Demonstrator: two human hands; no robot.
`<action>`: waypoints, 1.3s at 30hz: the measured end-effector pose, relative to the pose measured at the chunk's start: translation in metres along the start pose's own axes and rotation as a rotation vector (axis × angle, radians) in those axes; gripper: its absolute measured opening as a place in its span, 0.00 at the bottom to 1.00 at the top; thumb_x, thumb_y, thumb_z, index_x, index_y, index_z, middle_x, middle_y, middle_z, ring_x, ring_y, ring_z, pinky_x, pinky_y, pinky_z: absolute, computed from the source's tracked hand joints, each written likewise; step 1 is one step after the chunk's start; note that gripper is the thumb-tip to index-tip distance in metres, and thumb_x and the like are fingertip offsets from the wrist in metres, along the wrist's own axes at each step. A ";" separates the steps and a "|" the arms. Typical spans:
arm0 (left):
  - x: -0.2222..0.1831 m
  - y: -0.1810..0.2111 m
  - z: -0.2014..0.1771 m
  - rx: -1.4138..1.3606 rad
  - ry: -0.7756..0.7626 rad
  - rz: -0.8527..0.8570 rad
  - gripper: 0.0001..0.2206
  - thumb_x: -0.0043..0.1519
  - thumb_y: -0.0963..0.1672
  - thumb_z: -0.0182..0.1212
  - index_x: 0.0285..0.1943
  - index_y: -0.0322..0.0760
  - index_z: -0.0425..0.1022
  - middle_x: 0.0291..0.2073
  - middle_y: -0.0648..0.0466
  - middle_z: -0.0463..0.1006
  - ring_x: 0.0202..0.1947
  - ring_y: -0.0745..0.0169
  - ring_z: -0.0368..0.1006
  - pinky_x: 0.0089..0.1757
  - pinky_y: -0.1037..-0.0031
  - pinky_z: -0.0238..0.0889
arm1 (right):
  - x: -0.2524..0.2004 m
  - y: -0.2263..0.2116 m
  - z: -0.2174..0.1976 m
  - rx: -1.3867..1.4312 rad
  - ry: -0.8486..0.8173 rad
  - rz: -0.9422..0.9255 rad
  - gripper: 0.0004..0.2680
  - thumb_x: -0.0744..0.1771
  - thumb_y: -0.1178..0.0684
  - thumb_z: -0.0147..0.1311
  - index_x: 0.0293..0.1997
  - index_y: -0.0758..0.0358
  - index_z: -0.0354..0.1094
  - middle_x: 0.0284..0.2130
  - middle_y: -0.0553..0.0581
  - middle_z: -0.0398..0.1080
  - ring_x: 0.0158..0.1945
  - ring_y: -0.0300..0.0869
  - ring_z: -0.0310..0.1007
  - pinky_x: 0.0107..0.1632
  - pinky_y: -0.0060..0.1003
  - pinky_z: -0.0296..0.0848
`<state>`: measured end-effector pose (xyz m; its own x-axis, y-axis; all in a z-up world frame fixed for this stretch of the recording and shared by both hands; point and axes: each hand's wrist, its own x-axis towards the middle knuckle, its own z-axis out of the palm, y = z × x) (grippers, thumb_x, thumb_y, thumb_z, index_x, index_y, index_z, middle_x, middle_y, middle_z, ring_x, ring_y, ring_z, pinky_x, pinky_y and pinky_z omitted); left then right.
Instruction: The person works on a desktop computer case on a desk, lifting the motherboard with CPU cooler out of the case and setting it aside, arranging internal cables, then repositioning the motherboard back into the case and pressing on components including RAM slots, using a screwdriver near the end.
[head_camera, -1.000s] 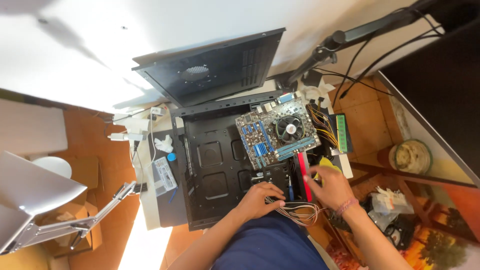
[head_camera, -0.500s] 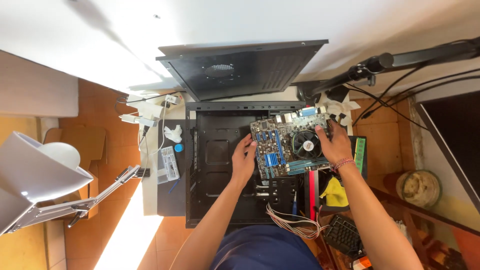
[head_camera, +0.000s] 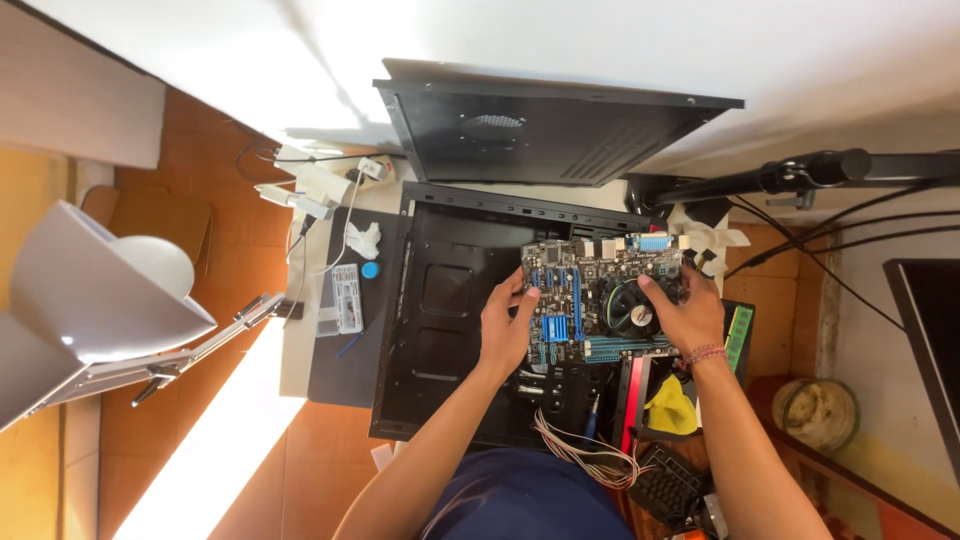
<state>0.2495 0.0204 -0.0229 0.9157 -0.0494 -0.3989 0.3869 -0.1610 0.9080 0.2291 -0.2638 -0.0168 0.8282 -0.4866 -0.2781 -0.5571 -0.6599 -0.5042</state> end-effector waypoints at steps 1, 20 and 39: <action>-0.003 0.002 -0.003 -0.008 -0.001 0.017 0.26 0.67 0.48 0.58 0.73 0.33 0.65 0.59 0.47 0.75 0.54 0.60 0.72 0.55 0.66 0.65 | -0.002 -0.002 -0.001 0.000 0.007 -0.022 0.34 0.61 0.28 0.62 0.62 0.74 0.67 0.54 0.74 0.69 0.55 0.59 0.72 0.57 0.48 0.70; -0.083 -0.063 -0.079 -0.553 0.525 -0.414 0.29 0.65 0.45 0.55 0.77 0.37 0.54 0.68 0.51 0.65 0.65 0.58 0.64 0.61 0.61 0.57 | -0.033 -0.189 0.089 -0.082 -0.290 -0.612 0.30 0.62 0.38 0.64 0.63 0.77 0.64 0.48 0.68 0.66 0.53 0.56 0.67 0.56 0.48 0.68; -0.037 -0.124 -0.053 -0.695 0.756 -0.628 0.32 0.59 0.44 0.58 0.75 0.38 0.55 0.65 0.54 0.68 0.63 0.58 0.63 0.62 0.56 0.53 | 0.038 -0.177 0.229 -0.115 -0.469 -0.782 0.28 0.60 0.41 0.68 0.60 0.72 0.65 0.55 0.73 0.67 0.61 0.64 0.63 0.65 0.52 0.61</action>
<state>0.1732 0.0946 -0.1141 0.2892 0.4752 -0.8310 0.5512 0.6270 0.5504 0.3735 -0.0349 -0.1255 0.8977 0.3884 -0.2079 0.1909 -0.7683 -0.6110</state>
